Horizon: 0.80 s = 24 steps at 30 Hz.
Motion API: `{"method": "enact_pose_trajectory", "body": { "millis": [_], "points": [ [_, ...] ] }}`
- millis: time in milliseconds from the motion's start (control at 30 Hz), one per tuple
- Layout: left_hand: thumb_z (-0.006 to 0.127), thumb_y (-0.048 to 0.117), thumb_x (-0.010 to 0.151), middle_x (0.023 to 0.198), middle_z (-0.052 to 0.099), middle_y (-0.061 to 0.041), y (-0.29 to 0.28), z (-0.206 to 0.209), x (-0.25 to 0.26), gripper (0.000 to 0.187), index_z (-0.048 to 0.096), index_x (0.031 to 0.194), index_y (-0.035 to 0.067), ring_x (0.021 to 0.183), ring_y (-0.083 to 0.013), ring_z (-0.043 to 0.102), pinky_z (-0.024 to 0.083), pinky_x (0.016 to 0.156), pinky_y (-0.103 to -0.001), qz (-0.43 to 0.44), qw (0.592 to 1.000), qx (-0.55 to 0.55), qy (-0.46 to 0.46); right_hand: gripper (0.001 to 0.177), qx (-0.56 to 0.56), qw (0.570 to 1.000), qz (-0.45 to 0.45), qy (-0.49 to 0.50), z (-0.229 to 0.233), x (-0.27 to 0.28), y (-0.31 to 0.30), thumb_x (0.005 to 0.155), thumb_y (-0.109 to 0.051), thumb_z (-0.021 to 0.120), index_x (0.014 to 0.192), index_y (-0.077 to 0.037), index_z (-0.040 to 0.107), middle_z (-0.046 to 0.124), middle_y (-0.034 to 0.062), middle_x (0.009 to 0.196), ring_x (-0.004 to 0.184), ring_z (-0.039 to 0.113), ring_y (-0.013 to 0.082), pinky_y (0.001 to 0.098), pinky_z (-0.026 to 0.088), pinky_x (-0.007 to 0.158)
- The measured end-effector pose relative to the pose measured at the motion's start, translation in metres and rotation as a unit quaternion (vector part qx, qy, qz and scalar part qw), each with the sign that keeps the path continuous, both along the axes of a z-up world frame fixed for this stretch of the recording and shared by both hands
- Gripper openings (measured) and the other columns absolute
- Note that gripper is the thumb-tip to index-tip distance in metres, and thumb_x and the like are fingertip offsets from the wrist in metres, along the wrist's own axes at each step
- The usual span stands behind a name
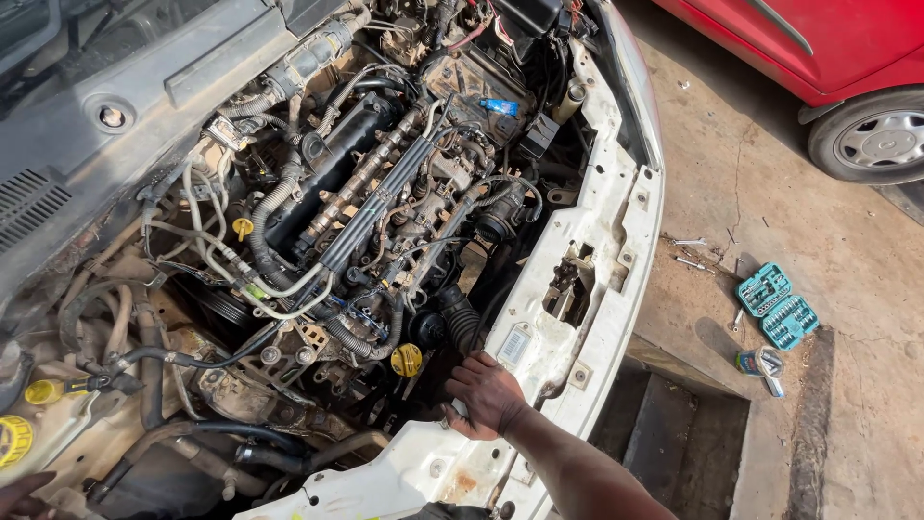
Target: Inspecting and connecting electrical and mechanical components within a vehicle's engine bay.
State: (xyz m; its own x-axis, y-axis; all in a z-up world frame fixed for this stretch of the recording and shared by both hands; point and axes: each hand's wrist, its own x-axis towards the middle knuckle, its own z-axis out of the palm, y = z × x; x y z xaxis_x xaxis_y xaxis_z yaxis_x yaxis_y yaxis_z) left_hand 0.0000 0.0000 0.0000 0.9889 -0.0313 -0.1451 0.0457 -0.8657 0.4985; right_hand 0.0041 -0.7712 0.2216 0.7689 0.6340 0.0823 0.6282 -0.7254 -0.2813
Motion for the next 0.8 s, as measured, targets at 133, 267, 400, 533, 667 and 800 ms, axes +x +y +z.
{"method": "enact_pose_trajectory", "body": {
  "millis": [133,267,400,533,667,800],
  "points": [
    [0.092,0.033,0.067,0.071,0.078,-0.002,-0.027,-0.008,-0.027,0.050,0.075,0.112,0.019,0.061,-0.0131,0.076,0.064,0.068,-0.027,-0.017,0.996,0.025,-0.081,0.032,0.003,1.000,0.003,-0.002,0.005,0.004,-0.003,0.086,-0.039,0.058,0.084,-0.008,0.065,0.061,0.0134,0.082,0.088,0.061,0.0335,0.0461,0.045,0.098],
    [0.079,0.030,0.076,0.095,0.080,0.002,-0.115,0.181,-0.028,0.033,0.082,0.108,0.022,0.084,-0.0154,0.077,0.062,0.075,-0.029,-0.140,0.967,0.199,-0.078,0.030,0.016,1.000,0.011,-0.016,-0.004,0.004,-0.003,0.086,-0.037,0.060,0.086,-0.008,0.066,0.062,0.0133,0.083,0.089,0.062,0.0336,0.0462,0.046,0.098],
    [0.076,0.029,0.091,0.093,0.077,-0.003,-0.239,0.293,-0.035,0.020,0.079,0.100,0.011,0.073,-0.0179,0.073,0.057,0.062,-0.032,0.132,0.988,0.018,-0.076,0.030,0.018,1.000,0.019,-0.012,0.003,0.001,0.001,0.083,-0.037,0.061,0.086,-0.008,0.066,0.063,0.0126,0.084,0.089,0.062,0.0328,0.0445,0.046,0.095],
    [0.073,0.032,0.089,0.101,0.073,-0.006,-0.308,0.295,0.007,0.030,0.073,0.114,0.015,0.097,-0.0234,0.068,0.051,0.092,-0.042,-0.068,0.986,0.005,-0.150,0.031,-0.005,1.000,0.000,-0.014,0.001,0.000,0.004,0.081,-0.038,0.063,0.087,-0.008,0.067,0.063,0.0116,0.084,0.088,0.062,0.0308,0.0422,0.047,0.091],
    [0.069,0.032,0.092,0.132,0.065,-0.009,-0.383,0.278,0.069,0.050,0.060,0.137,0.012,0.126,-0.0262,0.057,0.040,0.113,-0.044,-0.242,0.962,0.011,-0.129,0.029,-0.007,0.999,-0.020,-0.030,-0.001,0.002,0.003,0.081,-0.038,0.064,0.087,-0.009,0.067,0.064,0.0103,0.084,0.088,0.062,0.0290,0.0411,0.047,0.091],
    [0.066,0.036,0.094,0.153,0.045,-0.018,-0.458,0.222,0.101,0.071,0.041,0.151,0.003,0.143,-0.0315,0.039,0.023,0.123,-0.046,-0.362,0.924,0.112,-0.059,0.029,-0.001,0.999,-0.027,-0.023,0.003,0.000,0.006,0.081,-0.037,0.065,0.088,-0.010,0.068,0.064,0.0095,0.084,0.087,0.062,0.0284,0.0401,0.047,0.090]
  ]
}}
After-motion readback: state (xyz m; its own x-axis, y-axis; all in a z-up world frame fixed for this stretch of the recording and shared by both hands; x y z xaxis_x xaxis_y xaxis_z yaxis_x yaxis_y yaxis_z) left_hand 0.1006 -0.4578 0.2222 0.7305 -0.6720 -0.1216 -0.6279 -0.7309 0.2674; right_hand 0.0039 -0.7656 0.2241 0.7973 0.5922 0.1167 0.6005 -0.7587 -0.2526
